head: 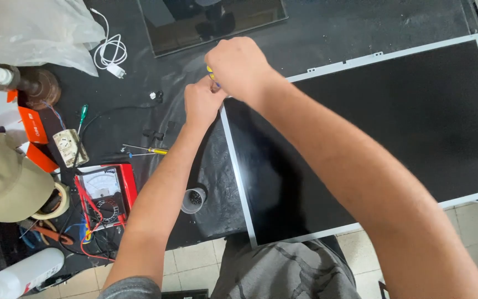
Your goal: Removing the plastic bezel or frame from an LCD screen using a prying tool on a repair bench.
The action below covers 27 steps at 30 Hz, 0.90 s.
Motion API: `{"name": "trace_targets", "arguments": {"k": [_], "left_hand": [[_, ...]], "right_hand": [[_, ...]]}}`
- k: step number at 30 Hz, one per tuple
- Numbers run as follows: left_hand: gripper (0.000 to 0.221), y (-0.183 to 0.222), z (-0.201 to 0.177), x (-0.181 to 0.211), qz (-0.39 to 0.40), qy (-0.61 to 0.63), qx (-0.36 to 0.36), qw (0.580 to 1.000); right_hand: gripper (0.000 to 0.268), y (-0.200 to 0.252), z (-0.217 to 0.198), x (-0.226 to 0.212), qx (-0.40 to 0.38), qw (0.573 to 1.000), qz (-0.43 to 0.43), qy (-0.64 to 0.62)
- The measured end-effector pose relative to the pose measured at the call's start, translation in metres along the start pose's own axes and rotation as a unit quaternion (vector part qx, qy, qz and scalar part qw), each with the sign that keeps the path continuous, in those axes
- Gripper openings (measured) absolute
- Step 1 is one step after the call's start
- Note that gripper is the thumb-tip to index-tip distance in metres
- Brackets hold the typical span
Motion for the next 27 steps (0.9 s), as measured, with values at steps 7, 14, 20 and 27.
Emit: {"name": "trace_targets", "arguments": {"k": [7,14,20,27], "left_hand": [[0.025,0.003,0.001,-0.003,0.028,0.004,-0.098,0.995],[0.044,-0.003,0.014,-0.014,-0.018,-0.087,-0.016,0.996],[0.031,0.005,-0.011,0.024,-0.039,0.034,-0.151,0.987],[0.045,0.0,-0.001,0.008,0.033,-0.005,-0.017,0.999]], "right_hand": [[0.016,0.009,-0.018,0.002,0.017,0.997,-0.069,-0.013],[0.059,0.002,-0.017,-0.008,-0.003,0.998,0.054,-0.031],[0.028,0.01,-0.017,-0.005,-0.022,0.988,0.055,-0.145],[0.038,0.014,-0.008,0.003,0.086,0.986,0.038,-0.137]]}}
Point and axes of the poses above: each hand's wrist, its own y-axis away from the middle knuckle, its own z-axis out of the palm, x = y × z, the point moved 2 cm from there along -y, towards the middle knuckle, and after that the axes turned 6 degrees about y, right-handed, at the moved point
